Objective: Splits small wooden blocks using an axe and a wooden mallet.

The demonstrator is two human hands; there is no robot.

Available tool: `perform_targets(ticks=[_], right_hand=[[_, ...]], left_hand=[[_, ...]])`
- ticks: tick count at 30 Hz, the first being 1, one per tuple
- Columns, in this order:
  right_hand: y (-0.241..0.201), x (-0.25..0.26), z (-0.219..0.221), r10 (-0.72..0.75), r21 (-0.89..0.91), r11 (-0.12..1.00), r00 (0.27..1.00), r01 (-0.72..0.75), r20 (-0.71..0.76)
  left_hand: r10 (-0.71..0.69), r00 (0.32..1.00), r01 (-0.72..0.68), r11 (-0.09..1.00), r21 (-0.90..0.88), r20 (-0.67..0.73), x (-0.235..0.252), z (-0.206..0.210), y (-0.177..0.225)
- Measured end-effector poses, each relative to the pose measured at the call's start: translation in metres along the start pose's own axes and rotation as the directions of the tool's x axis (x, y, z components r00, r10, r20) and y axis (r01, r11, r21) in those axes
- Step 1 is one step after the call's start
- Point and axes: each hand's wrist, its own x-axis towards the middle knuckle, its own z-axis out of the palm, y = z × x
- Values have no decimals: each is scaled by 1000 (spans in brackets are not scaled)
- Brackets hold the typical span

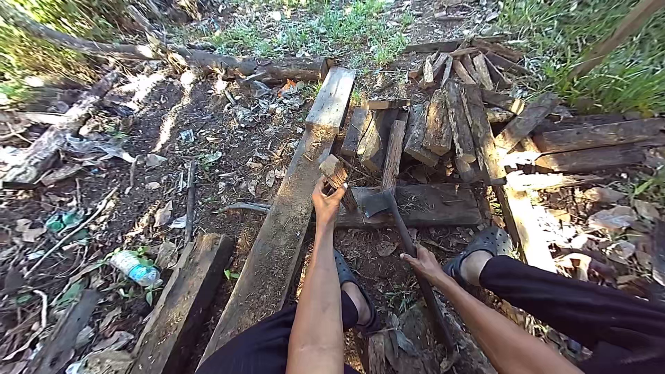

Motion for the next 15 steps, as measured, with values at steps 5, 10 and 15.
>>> perform_targets(ticks=[5,10,15], right_hand=[[-4,6,-13,42,294,952,988,-86,151],[-45,-16,-24,60,720,561,887,-409,457],[-104,-38,-34,127,772,513,923,-375,364]], left_hand=[[-29,998,24,995,99,50,5,-12,2],[-137,990,132,981,140,33,10,-11,3],[-139,990,136,981,141,11,12,-8,0]])
